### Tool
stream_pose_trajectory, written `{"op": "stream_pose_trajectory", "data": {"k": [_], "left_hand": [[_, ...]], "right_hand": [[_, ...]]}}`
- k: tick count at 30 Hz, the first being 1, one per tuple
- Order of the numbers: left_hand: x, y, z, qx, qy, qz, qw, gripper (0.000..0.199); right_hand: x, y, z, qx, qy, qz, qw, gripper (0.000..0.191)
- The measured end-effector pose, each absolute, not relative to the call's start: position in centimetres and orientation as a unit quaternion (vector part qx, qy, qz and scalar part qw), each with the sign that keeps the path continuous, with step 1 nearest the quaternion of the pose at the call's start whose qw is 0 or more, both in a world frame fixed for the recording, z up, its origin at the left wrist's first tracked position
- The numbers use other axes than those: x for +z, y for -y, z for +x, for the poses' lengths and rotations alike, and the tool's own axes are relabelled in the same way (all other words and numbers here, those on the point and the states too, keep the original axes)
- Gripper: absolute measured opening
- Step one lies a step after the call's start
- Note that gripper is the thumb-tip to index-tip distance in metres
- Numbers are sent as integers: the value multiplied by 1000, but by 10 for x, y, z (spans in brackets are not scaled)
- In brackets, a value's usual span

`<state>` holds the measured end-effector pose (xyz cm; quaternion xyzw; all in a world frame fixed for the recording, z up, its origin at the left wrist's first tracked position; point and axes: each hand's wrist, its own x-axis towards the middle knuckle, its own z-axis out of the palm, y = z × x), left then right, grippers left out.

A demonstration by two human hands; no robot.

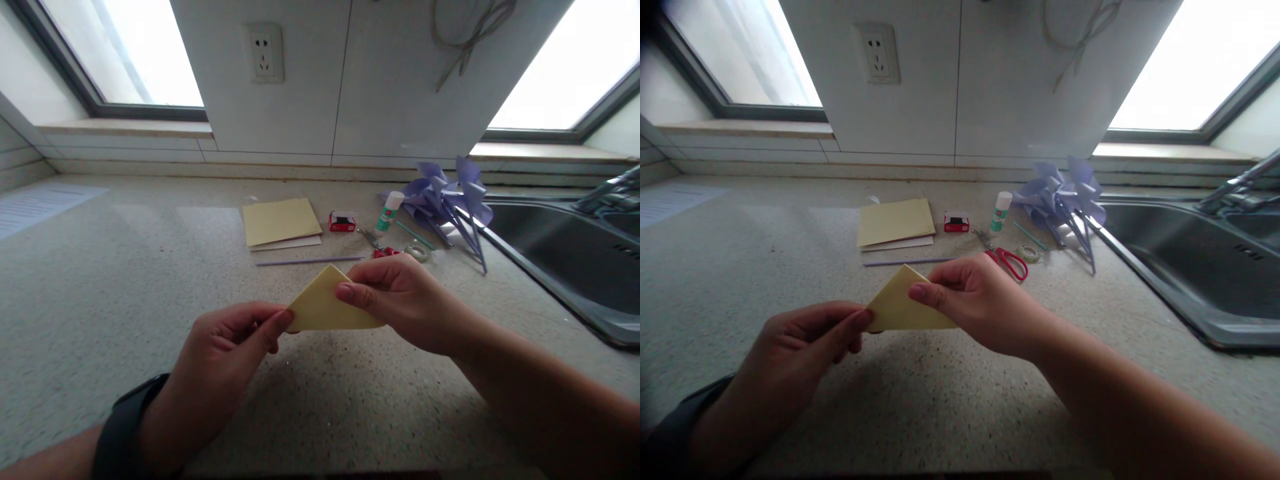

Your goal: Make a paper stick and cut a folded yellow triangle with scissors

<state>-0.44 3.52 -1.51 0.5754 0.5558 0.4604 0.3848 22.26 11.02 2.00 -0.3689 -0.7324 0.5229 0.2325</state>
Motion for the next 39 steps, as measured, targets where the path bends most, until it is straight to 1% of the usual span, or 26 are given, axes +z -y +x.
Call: {"op": "stream_pose_trajectory", "data": {"k": [2, 5, 9, 14, 17, 20, 22, 27, 32, 39], "left_hand": [[-15, -37, -4, 458, -560, 566, 394, 23], [-16, -38, -4, 457, -570, 551, 403, 24], [-23, -38, -8, 461, -587, 514, 423, 29], [-28, -39, -10, 472, -587, 475, 455, 33], [-28, -40, -10, 475, -586, 467, 461, 34], [-27, -41, -11, 488, -585, 455, 462, 32], [-27, -41, -11, 499, -579, 447, 464, 32], [-26, -42, -11, 510, -566, 433, 482, 33], [-25, -44, -10, 527, -566, 405, 488, 33], [-23, -47, -9, 535, -561, 385, 501, 33]], "right_hand": [[19, -110, 221, 512, 727, -384, 249, 47], [19, -110, 218, 512, 715, -398, 262, 46], [20, -113, 218, 513, 709, -416, 247, 42], [18, -116, 222, 448, 735, -445, 248, 43], [17, -116, 223, 434, 739, -450, 250, 45], [19, -117, 223, 442, 737, -453, 238, 44], [21, -118, 222, 458, 726, -458, 233, 40], [24, -120, 221, 489, 701, -456, 249, 33], [23, -125, 225, 507, 701, -449, 226, 33], [21, -131, 227, 531, 689, -431, 238, 36]]}}
